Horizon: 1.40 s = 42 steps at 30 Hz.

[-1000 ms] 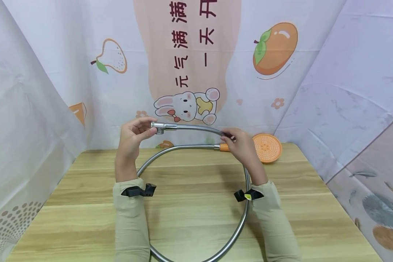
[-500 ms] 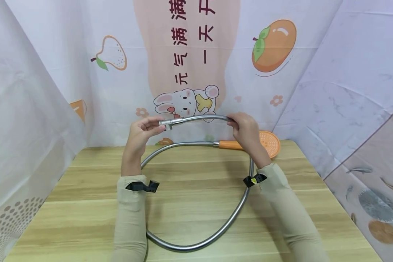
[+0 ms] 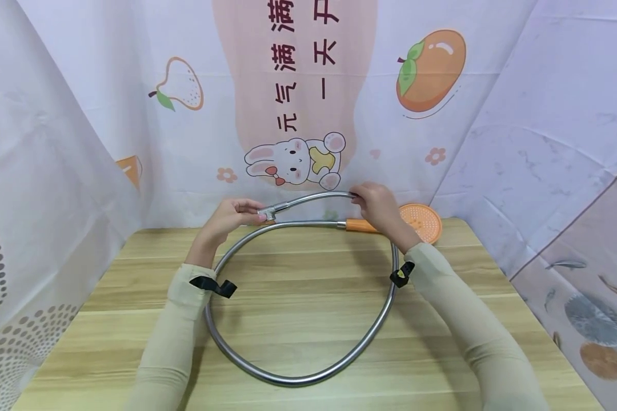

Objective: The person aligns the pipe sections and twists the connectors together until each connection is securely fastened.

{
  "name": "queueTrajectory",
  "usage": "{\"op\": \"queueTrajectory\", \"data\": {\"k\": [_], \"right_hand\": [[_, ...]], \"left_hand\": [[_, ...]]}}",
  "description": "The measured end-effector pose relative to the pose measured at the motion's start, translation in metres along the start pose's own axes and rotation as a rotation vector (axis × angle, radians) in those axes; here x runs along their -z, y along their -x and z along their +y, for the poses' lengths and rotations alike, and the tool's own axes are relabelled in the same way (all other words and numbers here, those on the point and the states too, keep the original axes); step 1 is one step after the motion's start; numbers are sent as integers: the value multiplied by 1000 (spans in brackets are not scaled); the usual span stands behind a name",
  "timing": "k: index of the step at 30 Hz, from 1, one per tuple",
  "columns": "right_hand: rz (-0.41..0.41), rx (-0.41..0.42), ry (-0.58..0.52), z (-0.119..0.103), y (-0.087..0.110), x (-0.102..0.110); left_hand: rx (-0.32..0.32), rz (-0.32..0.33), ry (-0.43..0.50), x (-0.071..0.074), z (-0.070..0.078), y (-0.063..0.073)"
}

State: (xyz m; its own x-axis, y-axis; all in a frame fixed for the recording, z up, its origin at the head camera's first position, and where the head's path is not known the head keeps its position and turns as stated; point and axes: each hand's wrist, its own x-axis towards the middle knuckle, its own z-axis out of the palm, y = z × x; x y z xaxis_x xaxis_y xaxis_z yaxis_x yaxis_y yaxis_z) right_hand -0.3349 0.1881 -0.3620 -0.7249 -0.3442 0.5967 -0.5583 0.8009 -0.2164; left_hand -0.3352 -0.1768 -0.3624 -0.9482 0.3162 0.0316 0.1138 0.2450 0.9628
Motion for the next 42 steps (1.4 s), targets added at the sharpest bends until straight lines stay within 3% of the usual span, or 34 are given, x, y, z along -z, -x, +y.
{"op": "queueTrajectory", "data": {"k": [7,20,25,36,42], "right_hand": [[-64,3,23,5,-3,-11],[-197,-68,-11,19,3,-36],[-237,-66,-11,23,7,-46],[-341,-96,-13,24,6,-63],[-358,-107,-17,23,10,-70]], "left_hand": [[-11,-54,-48,7,-18,-12],[91,-143,-111,4,-40,-25],[96,-130,-134,0,-46,-26],[77,-34,-162,-3,-69,-29],[90,-13,-176,-6,-77,-30]]}}
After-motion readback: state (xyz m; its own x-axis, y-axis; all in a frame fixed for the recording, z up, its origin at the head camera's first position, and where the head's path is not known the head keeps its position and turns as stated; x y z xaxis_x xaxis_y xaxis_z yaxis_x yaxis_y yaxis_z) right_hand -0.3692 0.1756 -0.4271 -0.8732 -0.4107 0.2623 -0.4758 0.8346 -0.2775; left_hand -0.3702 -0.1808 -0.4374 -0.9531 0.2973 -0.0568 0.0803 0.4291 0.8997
